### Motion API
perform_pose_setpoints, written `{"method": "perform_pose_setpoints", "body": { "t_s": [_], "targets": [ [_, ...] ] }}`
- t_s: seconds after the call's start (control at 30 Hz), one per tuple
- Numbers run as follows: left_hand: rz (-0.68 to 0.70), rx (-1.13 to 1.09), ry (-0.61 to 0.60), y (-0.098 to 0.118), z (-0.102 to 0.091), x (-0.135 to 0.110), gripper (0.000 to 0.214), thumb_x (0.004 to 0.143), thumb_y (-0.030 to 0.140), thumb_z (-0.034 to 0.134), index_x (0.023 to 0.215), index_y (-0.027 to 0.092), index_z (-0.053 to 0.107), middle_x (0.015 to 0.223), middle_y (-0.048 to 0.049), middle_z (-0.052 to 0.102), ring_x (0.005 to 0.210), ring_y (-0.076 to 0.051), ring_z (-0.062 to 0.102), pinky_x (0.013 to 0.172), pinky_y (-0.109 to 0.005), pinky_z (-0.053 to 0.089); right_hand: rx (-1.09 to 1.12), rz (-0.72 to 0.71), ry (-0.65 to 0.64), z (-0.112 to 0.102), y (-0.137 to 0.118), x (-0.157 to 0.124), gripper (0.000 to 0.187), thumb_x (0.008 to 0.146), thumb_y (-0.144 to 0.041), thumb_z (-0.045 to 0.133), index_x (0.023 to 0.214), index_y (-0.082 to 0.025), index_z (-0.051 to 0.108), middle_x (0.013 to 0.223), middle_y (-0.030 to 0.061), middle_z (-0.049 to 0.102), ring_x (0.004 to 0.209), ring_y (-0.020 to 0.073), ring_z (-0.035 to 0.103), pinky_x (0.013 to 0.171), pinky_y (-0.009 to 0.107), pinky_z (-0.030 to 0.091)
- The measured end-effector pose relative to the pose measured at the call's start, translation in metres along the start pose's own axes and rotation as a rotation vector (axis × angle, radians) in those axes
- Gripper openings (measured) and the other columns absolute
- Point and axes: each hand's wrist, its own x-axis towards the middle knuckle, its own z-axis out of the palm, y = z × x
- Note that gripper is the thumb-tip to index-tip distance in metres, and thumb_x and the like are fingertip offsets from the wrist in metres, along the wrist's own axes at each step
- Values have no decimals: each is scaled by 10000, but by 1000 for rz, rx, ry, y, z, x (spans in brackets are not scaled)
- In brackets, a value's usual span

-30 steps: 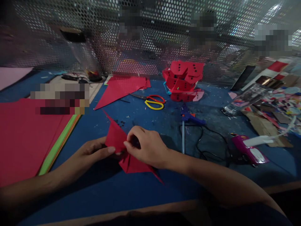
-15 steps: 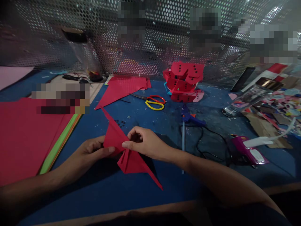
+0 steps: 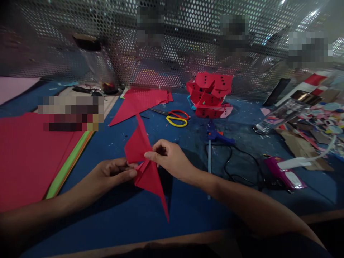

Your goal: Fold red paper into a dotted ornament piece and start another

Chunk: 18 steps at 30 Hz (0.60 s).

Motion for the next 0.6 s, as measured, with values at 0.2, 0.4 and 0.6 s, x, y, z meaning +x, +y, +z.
{"method": "perform_pose_setpoints", "body": {
  "t_s": [0.2, 0.4, 0.6],
  "targets": [
    [64, 102, 138, 2, -4, 1, 302, 894, 464, 718, 821, 172, 721, 731, 6, 639, 677, -121, 540, 647, -232, 431, -40, -11, -27, -2, 0, -2, 386, 840, -518, 774, 776, -208, 552, 664, -69, 553, 564, 96, 572, 578, 236, 435],
    [53, 42, 166, 3, -5, 3, 297, 872, 467, 741, 843, 173, 718, 699, 16, 608, 632, -110, 502, 601, -223, 398, -56, -39, 26, -2, 2, -3, 405, 838, -549, 772, 772, -213, 556, 638, -63, 573, 556, 107, 586, 575, 242, 439],
    [-36, -74, -63, 8, -3, 1, 325, 832, 445, 784, 1037, 195, 745, 956, -35, 756, 850, -182, 673, 766, -271, 524, -45, -80, 115, -3, 1, -5, 380, 863, -524, 765, 782, -212, 564, 636, -45, 623, 593, 123, 617, 600, 251, 444]
  ]
}}
